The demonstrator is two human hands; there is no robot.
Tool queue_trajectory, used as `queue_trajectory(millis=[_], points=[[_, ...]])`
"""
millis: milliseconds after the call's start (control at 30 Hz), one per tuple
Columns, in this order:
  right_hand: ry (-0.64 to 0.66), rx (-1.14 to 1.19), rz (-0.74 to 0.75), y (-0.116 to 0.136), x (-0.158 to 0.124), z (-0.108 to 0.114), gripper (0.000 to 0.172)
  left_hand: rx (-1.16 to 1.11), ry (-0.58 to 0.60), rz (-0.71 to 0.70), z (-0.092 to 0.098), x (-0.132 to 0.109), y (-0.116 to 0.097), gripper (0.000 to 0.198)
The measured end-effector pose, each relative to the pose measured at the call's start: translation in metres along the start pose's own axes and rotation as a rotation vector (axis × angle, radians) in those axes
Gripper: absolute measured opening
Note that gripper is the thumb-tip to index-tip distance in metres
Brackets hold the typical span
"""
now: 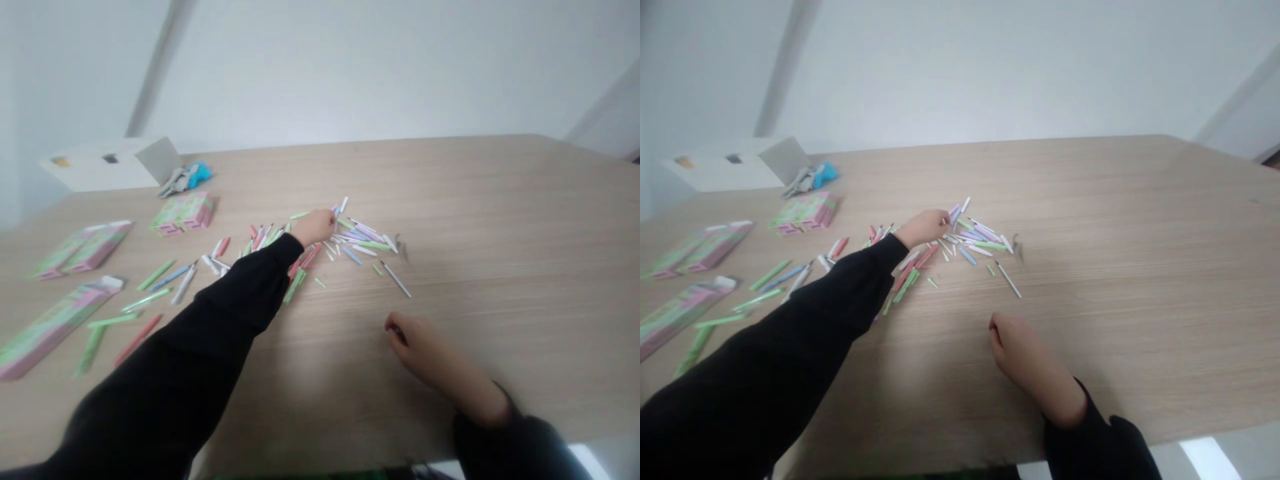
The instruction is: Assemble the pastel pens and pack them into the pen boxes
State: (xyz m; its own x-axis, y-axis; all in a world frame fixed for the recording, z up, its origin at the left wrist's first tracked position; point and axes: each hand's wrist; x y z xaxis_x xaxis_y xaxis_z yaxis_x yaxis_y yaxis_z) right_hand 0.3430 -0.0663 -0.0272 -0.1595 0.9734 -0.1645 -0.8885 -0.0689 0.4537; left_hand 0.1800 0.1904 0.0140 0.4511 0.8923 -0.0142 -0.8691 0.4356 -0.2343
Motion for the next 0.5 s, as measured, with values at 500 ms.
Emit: queue_trajectory(millis=[500], points=[[0.073, 0.133, 0.034, -0.007, 0.001, -0.016, 0.029, 0.006, -0.006, 0.185, -0.05, 0.096, 0.015, 0.035]])
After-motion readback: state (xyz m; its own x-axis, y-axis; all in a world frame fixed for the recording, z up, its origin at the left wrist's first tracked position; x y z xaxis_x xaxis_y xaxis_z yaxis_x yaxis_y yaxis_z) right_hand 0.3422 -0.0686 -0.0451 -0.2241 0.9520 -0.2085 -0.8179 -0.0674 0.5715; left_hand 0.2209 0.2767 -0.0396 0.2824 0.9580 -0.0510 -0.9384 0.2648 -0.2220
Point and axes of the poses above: each hand's wrist, its own x-axis towards the middle knuckle, its own z-axis out of the back of the hand, y = z × x, and after that the axes turned 9 degrees about z, right-handed
